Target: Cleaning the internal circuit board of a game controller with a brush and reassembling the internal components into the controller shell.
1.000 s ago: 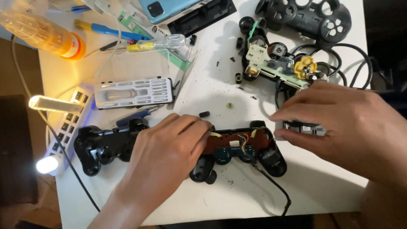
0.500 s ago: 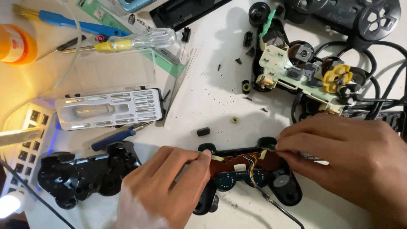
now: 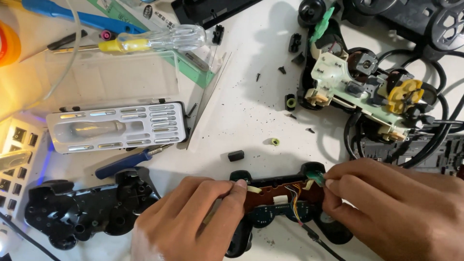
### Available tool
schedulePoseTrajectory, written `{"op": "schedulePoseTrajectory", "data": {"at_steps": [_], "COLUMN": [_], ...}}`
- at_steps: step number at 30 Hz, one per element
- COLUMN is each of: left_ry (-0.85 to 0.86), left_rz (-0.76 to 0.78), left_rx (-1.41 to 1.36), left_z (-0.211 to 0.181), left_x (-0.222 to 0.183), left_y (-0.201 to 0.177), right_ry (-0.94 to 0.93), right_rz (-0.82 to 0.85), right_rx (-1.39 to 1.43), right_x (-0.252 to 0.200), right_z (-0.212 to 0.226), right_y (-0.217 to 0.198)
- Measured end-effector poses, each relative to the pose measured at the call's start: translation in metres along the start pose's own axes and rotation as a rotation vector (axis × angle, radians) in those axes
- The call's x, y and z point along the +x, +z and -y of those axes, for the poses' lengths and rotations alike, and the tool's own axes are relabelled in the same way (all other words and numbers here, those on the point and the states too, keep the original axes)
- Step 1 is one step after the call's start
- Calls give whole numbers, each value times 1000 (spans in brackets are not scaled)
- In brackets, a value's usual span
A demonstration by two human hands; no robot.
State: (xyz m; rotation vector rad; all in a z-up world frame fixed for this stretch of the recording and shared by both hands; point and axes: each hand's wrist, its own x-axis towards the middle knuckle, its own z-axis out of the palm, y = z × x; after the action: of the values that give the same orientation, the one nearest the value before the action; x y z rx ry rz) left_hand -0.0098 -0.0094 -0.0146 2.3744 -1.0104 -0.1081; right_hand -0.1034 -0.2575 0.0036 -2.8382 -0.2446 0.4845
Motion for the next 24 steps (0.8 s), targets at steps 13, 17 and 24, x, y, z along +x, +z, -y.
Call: {"op": "schedulePoseTrajectory", "data": {"at_steps": [13, 17, 24], "left_ry": [-89, -63, -73], "left_rz": [112, 135, 136], "left_rx": [-51, -28, 0], "left_z": [1, 3, 2], "left_x": [1, 0, -1], "left_y": [-2, -1, 1], "right_ry": [-43, -53, 29], "right_rz": [-68, -36, -40], "right_rx": [169, 155, 123], "right_x": [-12, -16, -15], "right_z": [-17, -20, -14], "right_y": [15, 15, 19]}}
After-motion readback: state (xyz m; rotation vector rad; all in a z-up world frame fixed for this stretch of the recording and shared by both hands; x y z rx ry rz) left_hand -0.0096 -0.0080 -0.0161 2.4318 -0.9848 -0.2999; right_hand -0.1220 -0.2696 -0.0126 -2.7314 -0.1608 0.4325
